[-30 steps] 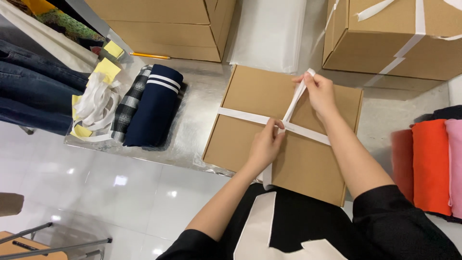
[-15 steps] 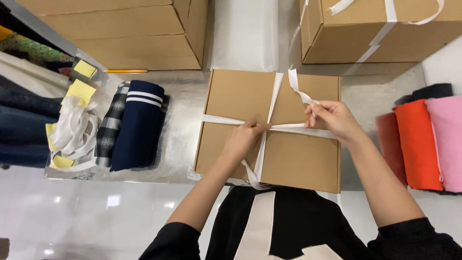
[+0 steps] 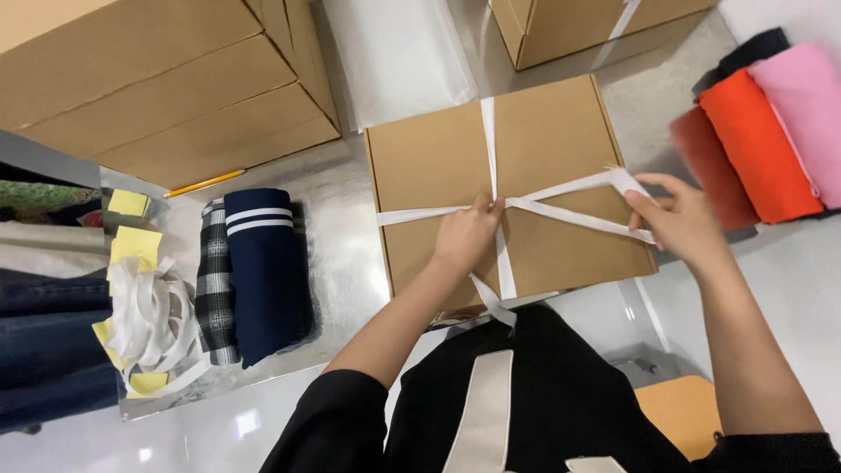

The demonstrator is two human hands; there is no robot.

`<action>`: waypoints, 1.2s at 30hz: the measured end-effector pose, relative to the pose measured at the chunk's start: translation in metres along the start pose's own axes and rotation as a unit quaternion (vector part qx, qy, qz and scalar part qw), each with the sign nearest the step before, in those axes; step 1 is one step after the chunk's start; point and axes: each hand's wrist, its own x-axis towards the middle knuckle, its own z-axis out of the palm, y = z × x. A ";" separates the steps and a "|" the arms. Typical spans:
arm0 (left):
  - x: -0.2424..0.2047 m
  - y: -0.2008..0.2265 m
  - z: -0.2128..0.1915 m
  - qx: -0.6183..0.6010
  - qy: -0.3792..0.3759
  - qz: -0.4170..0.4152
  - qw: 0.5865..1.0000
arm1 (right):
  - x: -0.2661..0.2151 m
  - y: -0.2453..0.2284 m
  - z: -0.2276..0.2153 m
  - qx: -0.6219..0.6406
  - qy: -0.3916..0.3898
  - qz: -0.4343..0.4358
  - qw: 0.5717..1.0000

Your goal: The person ties a white ribbon around a cardboard box, forming a bow on top. They then pick up a yellow sticky note and a pencil, place the note on the box, and write on it.

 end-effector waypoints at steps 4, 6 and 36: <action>0.004 -0.001 0.008 -0.012 -0.028 0.010 1.000 | -0.023 0.031 -0.007 -0.165 0.114 -0.011 0.980; 0.006 -0.002 0.008 0.001 -0.017 0.004 1.000 | -0.026 0.040 0.000 -0.270 0.218 -0.135 0.928; -0.010 -0.009 -0.022 -0.109 -0.045 -0.038 0.992 | 0.013 -0.058 0.091 -0.019 -0.185 0.003 0.982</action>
